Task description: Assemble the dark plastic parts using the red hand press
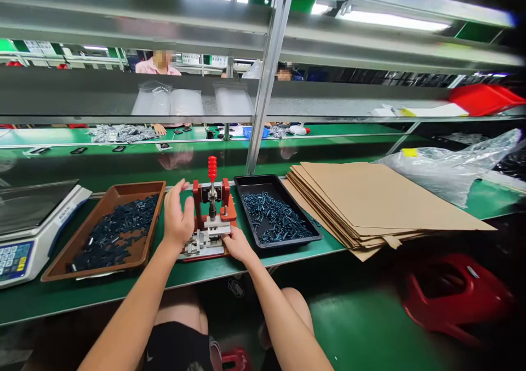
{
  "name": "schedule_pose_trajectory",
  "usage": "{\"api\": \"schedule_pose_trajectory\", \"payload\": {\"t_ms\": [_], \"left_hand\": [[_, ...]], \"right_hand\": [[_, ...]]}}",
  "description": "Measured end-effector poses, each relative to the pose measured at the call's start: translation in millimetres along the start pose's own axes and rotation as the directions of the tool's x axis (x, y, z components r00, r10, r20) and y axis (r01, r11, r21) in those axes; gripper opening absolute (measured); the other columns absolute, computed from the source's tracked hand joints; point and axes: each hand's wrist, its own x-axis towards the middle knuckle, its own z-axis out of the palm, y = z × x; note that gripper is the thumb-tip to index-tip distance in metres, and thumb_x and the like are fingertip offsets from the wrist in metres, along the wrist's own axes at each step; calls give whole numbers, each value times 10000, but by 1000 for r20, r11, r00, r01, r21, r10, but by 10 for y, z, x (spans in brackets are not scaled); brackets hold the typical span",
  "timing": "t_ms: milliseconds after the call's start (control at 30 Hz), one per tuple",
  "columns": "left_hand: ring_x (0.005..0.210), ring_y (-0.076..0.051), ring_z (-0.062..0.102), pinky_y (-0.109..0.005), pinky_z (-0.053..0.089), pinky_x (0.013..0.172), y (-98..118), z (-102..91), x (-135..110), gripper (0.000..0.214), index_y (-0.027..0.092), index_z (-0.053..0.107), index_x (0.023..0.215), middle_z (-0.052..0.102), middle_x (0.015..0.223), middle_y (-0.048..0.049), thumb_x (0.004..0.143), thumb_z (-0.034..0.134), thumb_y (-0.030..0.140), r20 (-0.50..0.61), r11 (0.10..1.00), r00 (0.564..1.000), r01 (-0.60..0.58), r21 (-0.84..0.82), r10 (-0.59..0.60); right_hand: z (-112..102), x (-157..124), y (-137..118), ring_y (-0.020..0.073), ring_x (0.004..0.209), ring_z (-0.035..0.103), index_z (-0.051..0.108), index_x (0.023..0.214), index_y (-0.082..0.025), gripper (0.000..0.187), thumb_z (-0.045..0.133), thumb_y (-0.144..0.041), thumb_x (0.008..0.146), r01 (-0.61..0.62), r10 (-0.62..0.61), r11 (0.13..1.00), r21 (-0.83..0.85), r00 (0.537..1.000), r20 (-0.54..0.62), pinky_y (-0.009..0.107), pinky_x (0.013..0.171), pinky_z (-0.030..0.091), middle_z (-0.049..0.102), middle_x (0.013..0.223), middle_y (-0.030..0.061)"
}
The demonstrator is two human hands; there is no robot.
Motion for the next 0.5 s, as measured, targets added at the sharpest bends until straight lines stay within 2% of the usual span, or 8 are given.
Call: {"api": "schedule_pose_trajectory", "payload": {"t_ms": [33, 100, 167, 233, 333, 400, 500], "left_hand": [[1241, -266, 556, -470, 410, 1108, -169, -53, -213, 457, 166, 497, 1368, 618, 1290, -148, 973, 457, 393, 14, 998, 999, 40, 52, -41], [1213, -303, 580, -501, 438, 1082, -526, -108, -602, 453, 145, 580, 1262, 645, 1246, -159, 908, 546, 425, 178, 983, 976, 100, 157, -128], [1187, -307, 612, -503, 466, 1064, -827, -105, -895, 453, 144, 621, 1211, 668, 1234, -157, 885, 550, 450, 350, 967, 909, 168, 192, -228], [1200, -294, 622, -496, 468, 1075, -1010, -73, -1070, 473, 156, 634, 1220, 672, 1270, -144, 895, 515, 479, 441, 951, 843, 253, 178, -307], [1220, -284, 624, -503, 449, 1106, -1088, -16, -1148, 554, 161, 648, 1226, 684, 1276, -142, 928, 420, 567, 411, 901, 809, 425, 83, -419], [1164, -273, 663, -492, 468, 1091, -1084, 19, -1140, 639, 148, 678, 1164, 726, 1181, -153, 952, 301, 619, 356, 830, 788, 555, -54, -503], [1122, -265, 689, -468, 492, 1072, -1094, 68, -1116, 683, 138, 696, 1085, 753, 1091, -155, 953, 250, 638, 329, 727, 750, 651, -219, -574]], "right_hand": [[7, -16, -6, 228, 992, 692, 722, 1021, -189, 271, 503, -166, 864, 14, -14, 1000, -3, 1000, -17, 360, 920, 528, 758, 1031, 54], [32, -43, -21, 227, 1037, 675, 698, 1096, -196, 319, 528, -133, 833, 46, -47, 998, -31, 997, -59, 369, 960, 516, 733, 1089, 66], [63, -64, -41, 235, 1101, 645, 670, 1171, -203, 384, 575, -130, 807, 79, -86, 993, -83, 992, -88, 386, 1007, 496, 686, 1177, 84], [89, -79, -61, 243, 1157, 612, 659, 1204, -216, 425, 604, -133, 791, 107, -119, 986, -129, 988, -97, 402, 1049, 472, 635, 1247, 92], [112, -91, -74, 238, 1192, 589, 658, 1215, -234, 433, 599, -123, 800, 117, -131, 984, -132, 986, -100, 409, 1076, 455, 610, 1267, 88], [123, -95, -73, 231, 1193, 586, 655, 1222, -235, 431, 591, -120, 812, 112, -124, 986, -121, 987, -98, 405, 1082, 450, 612, 1259, 86], [152, -92, -77, 226, 1204, 569, 664, 1213, -225, 398, 575, -132, 837, 124, -137, 983, -136, 986, -93, 406, 1104, 423, 619, 1246, 85]]}}
